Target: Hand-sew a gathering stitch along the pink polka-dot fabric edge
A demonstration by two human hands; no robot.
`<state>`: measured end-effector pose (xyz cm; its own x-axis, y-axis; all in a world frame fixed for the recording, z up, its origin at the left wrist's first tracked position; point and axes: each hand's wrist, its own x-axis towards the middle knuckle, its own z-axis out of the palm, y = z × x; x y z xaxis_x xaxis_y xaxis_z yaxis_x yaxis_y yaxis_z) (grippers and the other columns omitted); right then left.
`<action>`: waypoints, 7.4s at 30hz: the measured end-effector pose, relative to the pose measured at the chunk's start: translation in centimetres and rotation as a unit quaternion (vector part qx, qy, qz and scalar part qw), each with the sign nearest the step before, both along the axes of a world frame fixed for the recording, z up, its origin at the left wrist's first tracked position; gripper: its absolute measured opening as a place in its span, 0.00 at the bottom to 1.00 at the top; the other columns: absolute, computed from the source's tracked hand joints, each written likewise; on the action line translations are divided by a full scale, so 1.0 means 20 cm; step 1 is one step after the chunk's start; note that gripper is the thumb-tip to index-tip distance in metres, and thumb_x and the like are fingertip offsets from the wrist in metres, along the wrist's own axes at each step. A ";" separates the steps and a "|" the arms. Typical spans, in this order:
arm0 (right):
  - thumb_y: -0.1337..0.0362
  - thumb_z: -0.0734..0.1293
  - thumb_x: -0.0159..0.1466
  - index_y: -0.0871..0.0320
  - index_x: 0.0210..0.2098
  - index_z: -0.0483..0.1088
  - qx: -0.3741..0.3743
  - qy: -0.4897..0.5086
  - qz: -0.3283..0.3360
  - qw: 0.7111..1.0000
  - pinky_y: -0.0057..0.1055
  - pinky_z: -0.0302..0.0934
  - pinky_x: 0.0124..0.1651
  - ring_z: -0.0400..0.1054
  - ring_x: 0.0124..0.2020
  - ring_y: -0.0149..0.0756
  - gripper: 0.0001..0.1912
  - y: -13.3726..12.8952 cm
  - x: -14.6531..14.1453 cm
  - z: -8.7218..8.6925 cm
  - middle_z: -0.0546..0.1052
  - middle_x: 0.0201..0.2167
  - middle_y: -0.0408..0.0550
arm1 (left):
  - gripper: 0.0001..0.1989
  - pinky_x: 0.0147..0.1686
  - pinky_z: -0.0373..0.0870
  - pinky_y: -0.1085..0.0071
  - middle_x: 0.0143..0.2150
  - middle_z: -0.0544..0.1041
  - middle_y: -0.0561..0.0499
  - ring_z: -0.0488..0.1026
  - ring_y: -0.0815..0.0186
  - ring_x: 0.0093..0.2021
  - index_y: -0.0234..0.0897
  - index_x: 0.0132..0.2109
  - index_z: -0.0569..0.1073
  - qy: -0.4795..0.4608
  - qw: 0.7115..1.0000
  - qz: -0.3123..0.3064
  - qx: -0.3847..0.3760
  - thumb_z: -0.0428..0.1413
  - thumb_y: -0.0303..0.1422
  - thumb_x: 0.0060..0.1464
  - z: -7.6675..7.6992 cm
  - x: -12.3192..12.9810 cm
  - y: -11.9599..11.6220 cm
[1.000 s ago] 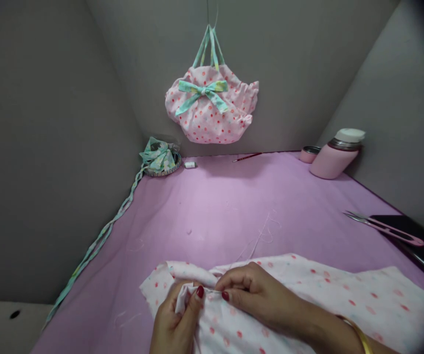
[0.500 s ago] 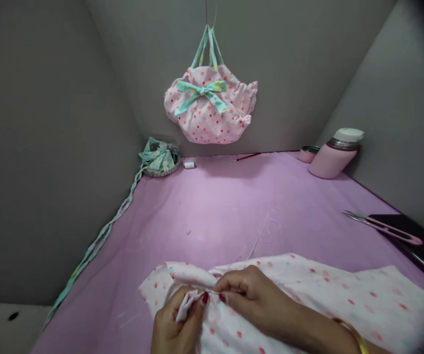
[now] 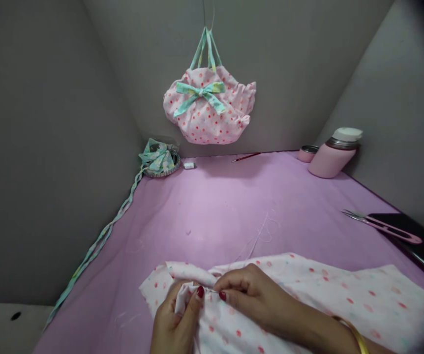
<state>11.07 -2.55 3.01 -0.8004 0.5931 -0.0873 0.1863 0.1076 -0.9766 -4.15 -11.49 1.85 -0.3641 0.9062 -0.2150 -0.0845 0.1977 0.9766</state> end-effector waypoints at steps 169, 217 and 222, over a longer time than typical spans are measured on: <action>0.68 0.62 0.61 0.55 0.37 0.76 -0.004 0.069 -0.021 0.997 0.23 0.58 0.33 0.67 0.30 0.30 0.11 0.00 -0.02 -0.04 0.77 0.30 0.43 | 0.11 0.44 0.65 0.68 0.39 0.77 0.47 0.73 0.61 0.38 0.37 0.38 0.73 -0.287 0.957 0.001 -0.042 0.62 0.31 0.45 0.01 0.00 0.01; 0.71 0.58 0.61 0.58 0.29 0.66 0.256 0.049 -0.074 0.963 0.27 0.54 0.33 0.62 0.30 0.31 0.07 -0.07 -0.03 0.00 0.67 0.28 0.44 | 0.10 0.33 0.63 0.71 0.25 0.69 0.50 0.64 0.62 0.30 0.33 0.29 0.72 -0.038 0.998 -0.009 0.044 0.58 0.37 0.43 -0.02 0.12 0.04; 0.71 0.58 0.59 0.58 0.25 0.60 0.249 0.022 -0.093 0.964 0.27 0.52 0.31 0.59 0.28 0.31 0.06 -0.07 -0.04 0.03 0.66 0.26 0.44 | 0.16 0.24 0.57 0.74 0.20 0.64 0.53 0.58 0.67 0.24 0.33 0.25 0.73 0.006 0.999 -0.016 0.048 0.59 0.44 0.41 -0.08 0.12 0.04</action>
